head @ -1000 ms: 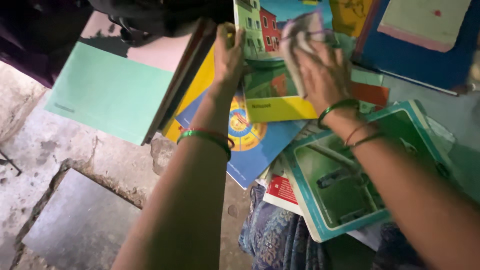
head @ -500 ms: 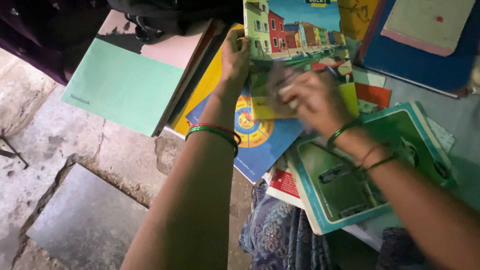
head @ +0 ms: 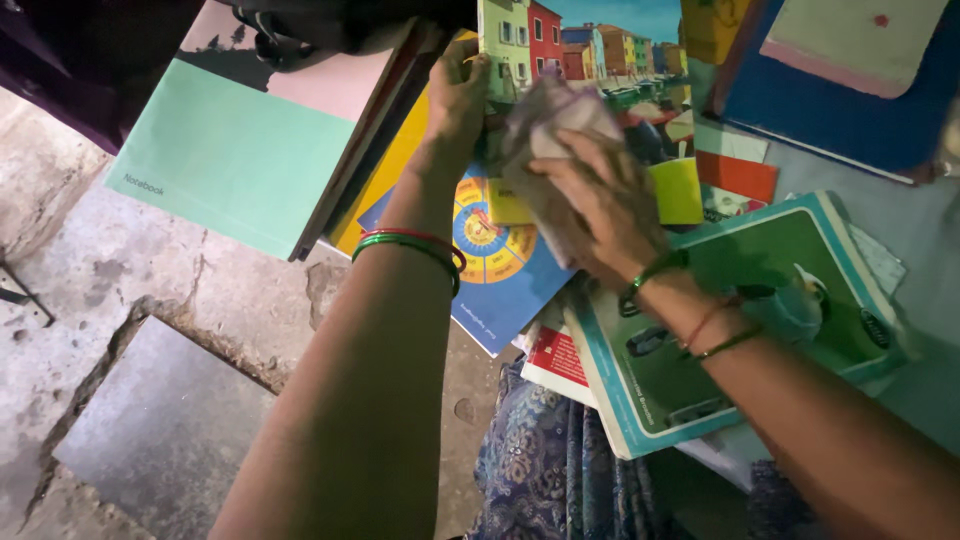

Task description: The person wipes the covers of several notebooks and books with a cloth on a cluttered desk. They handle each item one at a time, wiping both front and back covers, then place them in a neat stack.

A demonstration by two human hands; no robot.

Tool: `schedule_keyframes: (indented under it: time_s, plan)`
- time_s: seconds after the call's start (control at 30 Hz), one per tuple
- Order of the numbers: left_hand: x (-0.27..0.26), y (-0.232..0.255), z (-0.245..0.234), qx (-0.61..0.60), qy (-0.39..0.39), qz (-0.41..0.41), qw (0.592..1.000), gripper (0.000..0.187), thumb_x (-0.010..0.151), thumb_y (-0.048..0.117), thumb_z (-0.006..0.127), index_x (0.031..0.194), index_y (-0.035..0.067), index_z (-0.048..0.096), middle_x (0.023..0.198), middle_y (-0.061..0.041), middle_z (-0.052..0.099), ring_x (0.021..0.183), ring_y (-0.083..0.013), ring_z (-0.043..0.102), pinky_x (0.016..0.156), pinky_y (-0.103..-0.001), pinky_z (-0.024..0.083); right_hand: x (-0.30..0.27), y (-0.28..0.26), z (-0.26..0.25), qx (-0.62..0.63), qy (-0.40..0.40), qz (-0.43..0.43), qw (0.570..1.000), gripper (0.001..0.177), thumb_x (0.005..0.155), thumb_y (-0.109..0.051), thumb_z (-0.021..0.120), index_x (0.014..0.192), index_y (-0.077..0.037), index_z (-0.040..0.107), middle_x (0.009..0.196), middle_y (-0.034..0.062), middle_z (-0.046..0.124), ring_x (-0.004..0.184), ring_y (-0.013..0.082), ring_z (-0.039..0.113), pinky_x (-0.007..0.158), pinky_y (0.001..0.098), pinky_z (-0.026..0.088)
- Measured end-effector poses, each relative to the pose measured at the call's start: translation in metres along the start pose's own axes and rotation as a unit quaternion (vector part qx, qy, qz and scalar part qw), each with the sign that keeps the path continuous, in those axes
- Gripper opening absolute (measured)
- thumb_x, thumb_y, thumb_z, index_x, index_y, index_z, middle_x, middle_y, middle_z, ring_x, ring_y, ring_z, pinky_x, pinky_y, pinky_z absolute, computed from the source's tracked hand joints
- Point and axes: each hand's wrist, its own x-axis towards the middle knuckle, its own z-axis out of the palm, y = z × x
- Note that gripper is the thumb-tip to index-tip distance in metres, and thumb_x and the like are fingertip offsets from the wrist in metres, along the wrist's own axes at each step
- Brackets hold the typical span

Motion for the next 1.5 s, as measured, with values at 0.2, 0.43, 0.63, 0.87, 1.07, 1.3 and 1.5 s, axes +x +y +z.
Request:
schedule_keyframes:
  time_s: [0.2,0.43,0.63,0.87,1.07,1.3,1.5]
  plan:
    - [0.001,0.003,-0.003,-0.008,-0.015,-0.03,0.999,0.03,0.103,0.019,0.057,0.129,0.004,0.06,0.097,-0.01,0.073,0.079,-0.0195,0.07,0.059,-0.036,0.064,0.031,0.044,-0.009,-0.041,-0.06,0.08,0.994,0.044,0.106,-0.024,0.051,0.15,-0.016,0.052,0.152,0.0145,0.044,0.143,0.0385,0.039,0.116,0.0557,0.034]
    - [0.007,-0.015,-0.003,0.068,0.009,0.077,0.995,0.027,0.103,0.017,0.06,0.125,0.001,0.063,0.106,-0.011,0.077,0.089,-0.0192,0.074,0.075,-0.036,0.063,0.025,0.049,-0.005,-0.105,-0.038,0.153,0.982,0.051,0.111,-0.023,0.052,0.159,-0.01,0.044,0.157,0.0226,0.038,0.145,0.0428,0.034,0.116,0.0637,0.026]
    - [0.006,-0.026,0.005,0.18,0.095,0.187,0.961,0.022,0.103,0.015,0.064,0.12,0.001,0.068,0.104,-0.014,0.079,0.091,-0.0212,0.076,0.086,-0.034,0.06,0.032,-0.005,0.027,-0.081,-0.011,-0.006,0.997,0.052,0.108,-0.032,0.058,0.156,-0.017,0.045,0.163,0.0146,0.039,0.152,0.0366,0.032,0.122,0.0575,0.025]
    - [-0.009,0.008,0.017,0.039,0.073,0.02,0.996,0.029,0.099,0.016,0.057,0.124,0.001,0.058,0.104,-0.014,0.073,0.082,-0.025,0.077,0.059,-0.04,0.064,0.037,0.04,-0.016,-0.091,-0.082,0.1,0.987,0.053,0.112,-0.031,0.045,0.161,-0.013,0.042,0.159,0.019,0.039,0.149,0.041,0.033,0.117,0.0642,0.026]
    - [0.002,-0.008,0.011,0.01,0.071,-0.035,0.997,0.031,0.098,0.017,0.057,0.126,0.004,0.056,0.106,-0.011,0.07,0.084,-0.0224,0.075,0.061,-0.038,0.065,0.031,0.034,0.009,-0.13,-0.051,0.155,0.978,0.054,0.108,-0.025,0.048,0.159,-0.007,0.043,0.158,0.0264,0.036,0.145,0.048,0.031,0.113,0.0692,0.023]
    - [0.013,-0.018,0.005,0.114,0.073,0.125,0.983,0.022,0.1,0.012,0.064,0.116,-0.002,0.07,0.097,-0.016,0.079,0.082,-0.0209,0.072,0.068,-0.03,0.059,0.031,0.004,0.031,-0.069,-0.019,-0.027,0.997,0.041,0.099,-0.024,0.068,0.138,-0.017,0.06,0.154,0.0107,0.05,0.144,0.0341,0.043,0.117,0.0586,0.03]
    - [-0.008,0.019,0.012,0.037,0.041,-0.032,0.998,0.034,0.099,0.019,0.057,0.128,0.0,0.056,0.109,-0.014,0.072,0.087,-0.0232,0.078,0.068,-0.038,0.065,0.024,0.049,-0.028,-0.057,-0.015,0.091,0.994,0.033,0.102,-0.008,0.068,0.133,-0.018,0.067,0.14,0.0097,0.06,0.13,0.0343,0.051,0.11,0.052,0.04]
